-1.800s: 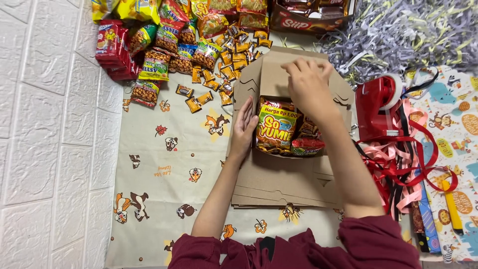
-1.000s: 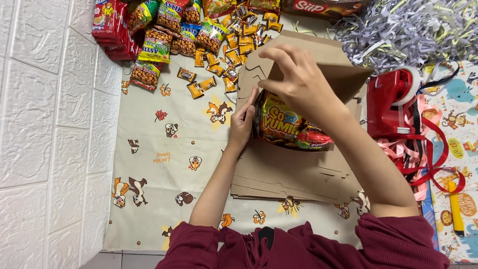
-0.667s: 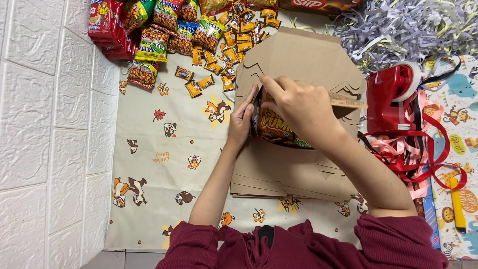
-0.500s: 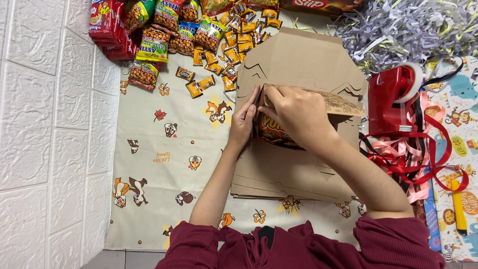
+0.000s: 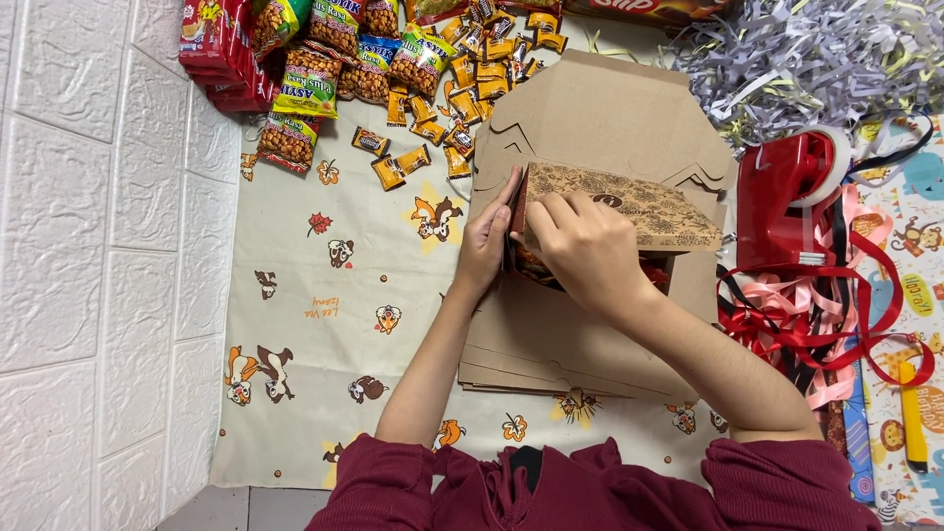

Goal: The person wraps a small box using blue patterned paper. They unfold the paper, place the box on top of it, and fold the edges of the paper over the box by hand.

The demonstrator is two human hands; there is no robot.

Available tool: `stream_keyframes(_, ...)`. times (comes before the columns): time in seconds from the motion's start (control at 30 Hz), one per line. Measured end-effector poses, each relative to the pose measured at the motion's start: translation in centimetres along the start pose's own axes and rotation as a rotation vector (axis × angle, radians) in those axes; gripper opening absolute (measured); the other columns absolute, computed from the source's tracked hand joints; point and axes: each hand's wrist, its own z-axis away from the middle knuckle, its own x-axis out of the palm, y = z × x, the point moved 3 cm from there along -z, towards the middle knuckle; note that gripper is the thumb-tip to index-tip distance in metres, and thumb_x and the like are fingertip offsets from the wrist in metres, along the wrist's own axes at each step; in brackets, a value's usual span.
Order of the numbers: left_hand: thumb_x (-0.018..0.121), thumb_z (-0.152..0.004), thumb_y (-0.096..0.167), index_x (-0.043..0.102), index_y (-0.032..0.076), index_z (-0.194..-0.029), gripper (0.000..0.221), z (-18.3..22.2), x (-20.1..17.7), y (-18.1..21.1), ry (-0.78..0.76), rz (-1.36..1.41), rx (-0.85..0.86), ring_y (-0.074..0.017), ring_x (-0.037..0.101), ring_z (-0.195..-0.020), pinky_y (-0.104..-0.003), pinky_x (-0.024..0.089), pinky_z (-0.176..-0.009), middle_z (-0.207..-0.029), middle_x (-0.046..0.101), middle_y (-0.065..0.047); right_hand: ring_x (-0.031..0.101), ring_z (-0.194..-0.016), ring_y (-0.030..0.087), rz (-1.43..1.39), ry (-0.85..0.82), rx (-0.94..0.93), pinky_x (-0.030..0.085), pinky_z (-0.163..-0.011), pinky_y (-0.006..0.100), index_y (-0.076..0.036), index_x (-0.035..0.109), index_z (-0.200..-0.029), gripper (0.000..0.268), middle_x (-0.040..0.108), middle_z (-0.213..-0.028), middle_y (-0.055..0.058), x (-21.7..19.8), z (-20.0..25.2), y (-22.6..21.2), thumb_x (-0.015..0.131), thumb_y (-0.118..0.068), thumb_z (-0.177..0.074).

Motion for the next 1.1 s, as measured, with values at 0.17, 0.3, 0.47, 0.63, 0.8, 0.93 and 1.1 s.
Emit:
stream_keyframes(0.17, 0.035, -0.103, 0.021, 0.044, 0.008, -0.141, 0.041, -0.2, 0.0, -0.7, -0.006, -0.002, 0.014, -0.0198, 0.045, -0.13, -0.036, 0.036, -0.109, -0.145, 0.043, -0.006, 0.063, -0.082, 0.016, 0.016, 0.06, -0.01, 0.049, -0.063, 0.022, -0.015, 0.062, -0.085, 0.011, 0.06, -0.081, 0.001, 0.1, 0.1, -1.1, 0.069, -0.023, -0.084)
stream_keyframes(0.3, 0.037, -0.103, 0.019, 0.045, 0.009, -0.14, 0.04, -0.2, 0.0, -0.2, -0.003, -0.018, 0.023, -0.0214, 0.046, -0.129, -0.036, 0.039, -0.107, -0.143, 0.046, -0.006, 0.063, -0.081, 0.019, 0.036, 0.11, -0.055, 0.049, -0.064, 0.025, -0.014, 0.061, -0.081, 0.007, 0.06, -0.079, 0.003, 0.5, 0.3, -1.9, 0.063, -0.014, -0.088)
stream_keyframes(0.47, 0.037, -0.103, 0.018, 0.046, 0.009, -0.14, 0.039, -0.1, 0.2, -1.5, 0.003, -0.01, 0.034, -0.0207, 0.045, -0.129, -0.035, 0.039, -0.107, -0.142, 0.047, -0.005, 0.064, -0.081, 0.02, 0.046, 0.119, -0.074, 0.049, -0.065, 0.026, -0.013, 0.062, -0.08, 0.007, 0.061, -0.079, 0.005, 0.7, 0.4, -2.4, 0.062, -0.014, -0.088)
stream_keyframes(0.63, 0.037, -0.103, 0.015, 0.046, 0.007, -0.14, 0.039, -0.5, 0.0, -1.1, -0.001, -0.017, 0.058, -0.0232, 0.043, -0.132, -0.036, 0.037, -0.109, -0.142, 0.046, -0.009, 0.063, -0.083, 0.023, 0.053, 0.071, -0.111, 0.049, -0.067, 0.029, -0.01, 0.064, -0.085, 0.005, 0.061, -0.082, 0.008, 1.9, 1.5, -3.7, 0.059, -0.01, -0.087)
stream_keyframes(0.8, 0.042, -0.102, 0.02, 0.047, 0.009, -0.14, 0.04, -0.5, 0.2, -2.2, 0.02, 0.006, 0.115, -0.0221, 0.039, -0.134, -0.038, 0.033, -0.112, -0.144, 0.046, -0.009, 0.063, -0.099, 0.026, -0.048, 0.016, -0.027, 0.046, -0.091, 0.038, -0.005, 0.067, -0.102, 0.022, 0.067, -0.1, 0.014, -0.3, 1.8, -3.8, 0.063, -0.014, -0.082)
stream_keyframes(0.93, 0.042, -0.102, 0.026, 0.051, 0.015, -0.137, 0.038, -0.5, 0.0, -2.3, 0.016, -0.014, 0.19, -0.0227, 0.039, -0.135, -0.041, 0.03, -0.113, -0.143, 0.047, -0.007, 0.06, -0.108, 0.026, -0.237, -0.063, 0.035, 0.036, -0.102, 0.046, -0.004, 0.063, -0.116, 0.053, 0.067, -0.11, 0.013, -5.0, 3.0, -1.2, 0.074, -0.034, -0.073)
stream_keyframes(1.1, 0.041, -0.102, 0.03, 0.05, 0.02, -0.138, 0.038, -0.4, 0.2, -1.7, -0.002, -0.057, 0.231, -0.0225, 0.035, -0.138, -0.04, 0.029, -0.114, -0.147, 0.041, -0.005, 0.057, -0.103, 0.032, -0.496, 0.333, 0.656, 0.042, -0.094, 0.041, 0.001, 0.063, -0.118, 0.027, 0.063, -0.112, 0.014, -7.4, 9.7, 4.4, 0.066, -0.001, -0.091)
